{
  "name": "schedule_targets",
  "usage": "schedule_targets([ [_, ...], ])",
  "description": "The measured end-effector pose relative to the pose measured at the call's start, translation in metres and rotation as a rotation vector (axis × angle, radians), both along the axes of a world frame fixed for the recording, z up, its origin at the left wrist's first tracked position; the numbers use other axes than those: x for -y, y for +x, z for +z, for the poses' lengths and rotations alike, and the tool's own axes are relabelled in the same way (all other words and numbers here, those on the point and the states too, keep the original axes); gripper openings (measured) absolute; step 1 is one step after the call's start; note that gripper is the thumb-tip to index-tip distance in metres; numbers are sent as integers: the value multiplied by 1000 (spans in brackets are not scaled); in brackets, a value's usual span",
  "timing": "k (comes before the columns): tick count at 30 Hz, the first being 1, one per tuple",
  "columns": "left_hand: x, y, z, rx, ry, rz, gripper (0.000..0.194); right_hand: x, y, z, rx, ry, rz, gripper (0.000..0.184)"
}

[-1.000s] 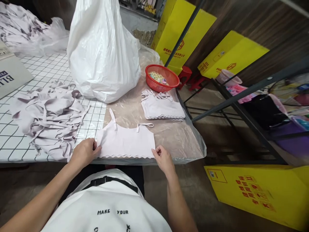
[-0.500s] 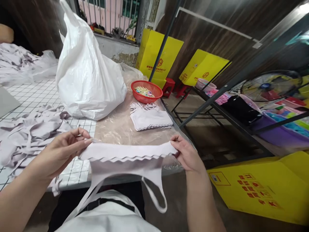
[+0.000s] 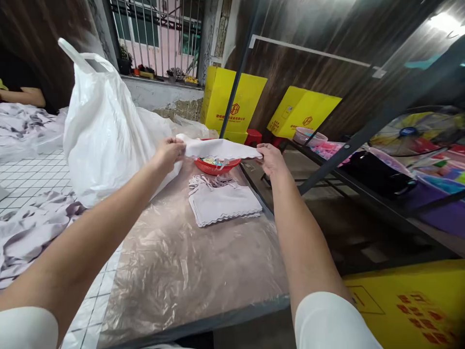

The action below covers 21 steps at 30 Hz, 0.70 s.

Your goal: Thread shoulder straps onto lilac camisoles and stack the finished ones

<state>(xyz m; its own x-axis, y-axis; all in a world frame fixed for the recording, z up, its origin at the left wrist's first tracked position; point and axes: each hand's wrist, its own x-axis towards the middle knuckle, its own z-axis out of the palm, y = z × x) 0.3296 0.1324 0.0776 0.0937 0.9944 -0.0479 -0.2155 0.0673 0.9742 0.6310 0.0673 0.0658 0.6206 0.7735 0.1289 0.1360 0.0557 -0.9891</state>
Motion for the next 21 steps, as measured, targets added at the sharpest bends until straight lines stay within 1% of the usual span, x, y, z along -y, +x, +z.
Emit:
schedule_targets([
  [2,8,8,-34,-18,-66,-73,21,10,12,-28,8,-101,18,19],
  [4,24,12,-74,-51,-144,-137,20,28,21,-62,10,-207,26,19],
  [6,40,14,-112,-88,-215,-169,21,48,29,-94,23,-312,29,19],
  [8,54,15,-140,-120,-274,-198,23,66,36,-117,60,-406,36,18],
  [9,59,15,-150,-132,-293,-213,23,74,39,-124,86,-439,40,18],
  [10,63,16,-157,-139,-304,-227,23,79,43,-129,117,-461,42,18],
  [12,66,17,-163,-147,-307,-250,23,86,49,-134,192,-482,42,17],
  [17,72,19,-166,-190,-285,-284,25,90,54,-140,441,-516,31,7],
  [19,75,19,-169,-225,-287,-295,25,90,52,-145,545,-540,17,3],
  [21,76,19,-174,-257,-284,-299,25,90,49,-151,634,-563,-5,3],
])
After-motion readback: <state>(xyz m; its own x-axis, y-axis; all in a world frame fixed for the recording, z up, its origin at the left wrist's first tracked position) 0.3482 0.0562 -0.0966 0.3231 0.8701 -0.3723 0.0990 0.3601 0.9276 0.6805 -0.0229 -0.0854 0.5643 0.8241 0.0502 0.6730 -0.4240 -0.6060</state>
